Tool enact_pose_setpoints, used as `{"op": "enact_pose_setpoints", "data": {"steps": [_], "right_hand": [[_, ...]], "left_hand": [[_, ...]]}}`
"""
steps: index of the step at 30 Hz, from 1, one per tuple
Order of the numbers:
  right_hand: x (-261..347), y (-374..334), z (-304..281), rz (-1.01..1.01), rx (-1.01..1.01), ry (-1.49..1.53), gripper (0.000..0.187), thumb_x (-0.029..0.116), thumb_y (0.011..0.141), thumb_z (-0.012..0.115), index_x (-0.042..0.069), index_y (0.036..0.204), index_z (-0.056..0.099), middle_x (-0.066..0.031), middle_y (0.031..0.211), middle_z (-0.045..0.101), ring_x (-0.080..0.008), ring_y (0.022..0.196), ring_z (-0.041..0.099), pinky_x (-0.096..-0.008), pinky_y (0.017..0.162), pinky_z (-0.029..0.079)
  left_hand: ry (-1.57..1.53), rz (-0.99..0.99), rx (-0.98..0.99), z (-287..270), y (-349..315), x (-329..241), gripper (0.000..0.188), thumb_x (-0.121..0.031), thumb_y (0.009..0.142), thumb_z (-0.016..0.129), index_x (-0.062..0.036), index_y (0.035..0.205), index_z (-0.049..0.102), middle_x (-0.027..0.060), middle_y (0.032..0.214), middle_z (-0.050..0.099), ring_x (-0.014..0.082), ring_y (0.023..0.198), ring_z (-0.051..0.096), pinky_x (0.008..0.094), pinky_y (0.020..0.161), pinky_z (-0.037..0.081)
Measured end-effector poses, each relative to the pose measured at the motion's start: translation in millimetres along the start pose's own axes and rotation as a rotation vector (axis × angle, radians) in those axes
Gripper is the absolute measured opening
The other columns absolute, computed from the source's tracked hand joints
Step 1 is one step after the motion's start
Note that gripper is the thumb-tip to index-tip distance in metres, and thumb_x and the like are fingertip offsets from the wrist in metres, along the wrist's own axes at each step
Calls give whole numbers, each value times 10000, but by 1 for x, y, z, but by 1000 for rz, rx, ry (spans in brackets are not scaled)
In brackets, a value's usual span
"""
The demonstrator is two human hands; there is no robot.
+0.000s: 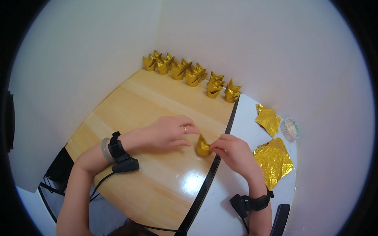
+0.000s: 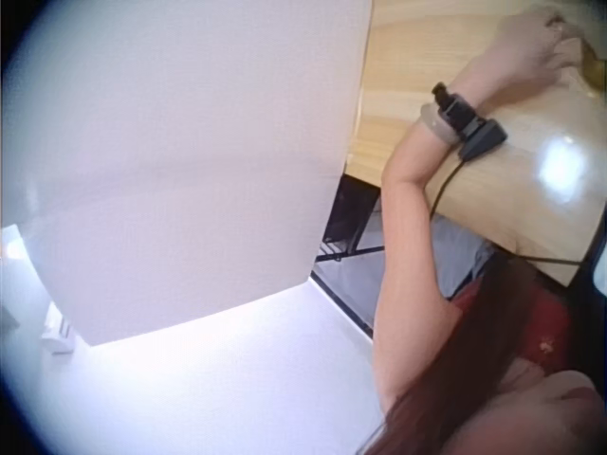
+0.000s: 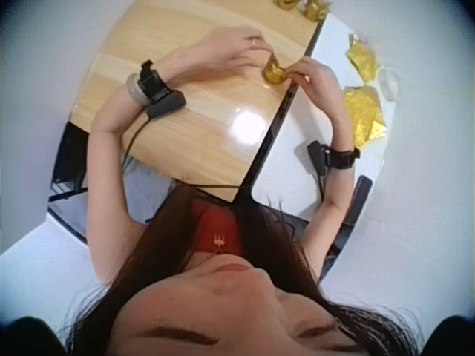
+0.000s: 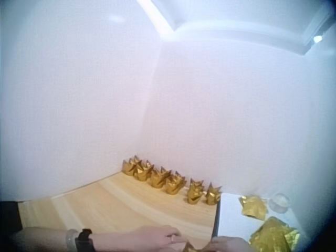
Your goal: Folding square sheets of gold paper into decorative ingot shapes.
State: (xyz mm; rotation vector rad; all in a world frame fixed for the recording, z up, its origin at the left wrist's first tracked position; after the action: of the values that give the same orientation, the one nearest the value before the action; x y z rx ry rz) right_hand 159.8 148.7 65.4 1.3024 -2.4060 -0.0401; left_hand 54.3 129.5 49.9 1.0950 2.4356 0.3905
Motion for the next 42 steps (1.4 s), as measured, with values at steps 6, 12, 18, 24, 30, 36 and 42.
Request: {"op": "enact_pose_setpoints", "data": {"steps": [6, 12, 18, 24, 30, 36, 42], "right_hand": [[-88, 23, -34, 176, -106, -84, 83, 79, 790, 618, 41, 844, 669, -114, 807, 625, -291, 764, 605, -369, 716, 492], [-135, 68, -34, 126, -81, -272, 107, 67, 810, 606, 31, 877, 681, -137, 845, 658, -302, 778, 620, -367, 720, 496], [-170, 87, -32, 227, -114, -275, 122, 69, 801, 601, 26, 885, 679, -155, 859, 661, -316, 830, 622, -377, 744, 494], [-182, 92, -27, 242, -127, -275, 135, 73, 793, 583, 43, 879, 682, -153, 882, 659, -323, 862, 616, -401, 764, 490], [-186, 90, -24, 258, -144, -221, 122, 66, 797, 578, 31, 892, 646, -153, 887, 652, -332, 878, 605, -403, 772, 484], [-180, 85, -31, 214, -172, -259, 133, 34, 800, 568, 50, 914, 635, -141, 948, 607, -334, 908, 585, -405, 779, 480], [-171, 75, -42, 311, -225, -227, 152, 70, 804, 587, 69, 948, 637, -127, 957, 600, -320, 896, 590, -410, 775, 483]], "left_hand": [[-6, -160, 54, 16, -7, 40, 286, -274, 844, 628, -92, 1063, 600, 73, 1060, 548, 259, 994, 533, 356, 823, 464], [-20, -117, 183, 33, -10, 33, 273, -276, 839, 634, -82, 1030, 607, 77, 1048, 540, 254, 1011, 508, 352, 844, 455], [-27, -126, 161, 34, -10, 34, 274, -278, 837, 636, -83, 1023, 590, 85, 1055, 521, 265, 1003, 501, 348, 849, 450], [-17, -115, 165, 33, -9, 33, 271, -267, 834, 636, -81, 1022, 574, 97, 1057, 515, 271, 1005, 495, 348, 860, 442], [-13, -121, 166, 35, -8, 33, 269, -251, 830, 641, -78, 1021, 563, 104, 1056, 510, 276, 1005, 492, 351, 870, 430], [-1, -101, 157, 36, -7, 32, 268, -242, 825, 645, -76, 1018, 562, 105, 1053, 512, 278, 995, 493, 354, 866, 429], [12, -90, 136, 34, -7, 31, 261, -240, 825, 642, -80, 1016, 562, 107, 1048, 517, 281, 989, 493, 356, 865, 429]]}}
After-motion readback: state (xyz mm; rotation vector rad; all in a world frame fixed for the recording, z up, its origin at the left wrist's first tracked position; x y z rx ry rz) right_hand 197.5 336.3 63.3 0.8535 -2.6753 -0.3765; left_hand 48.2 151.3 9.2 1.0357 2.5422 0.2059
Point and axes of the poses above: each hand's wrist, its own y-axis towards the middle knuckle, its own z-axis out of the palm, x = y × z, the point moved 10 cm from there along y, towards the middle knuckle
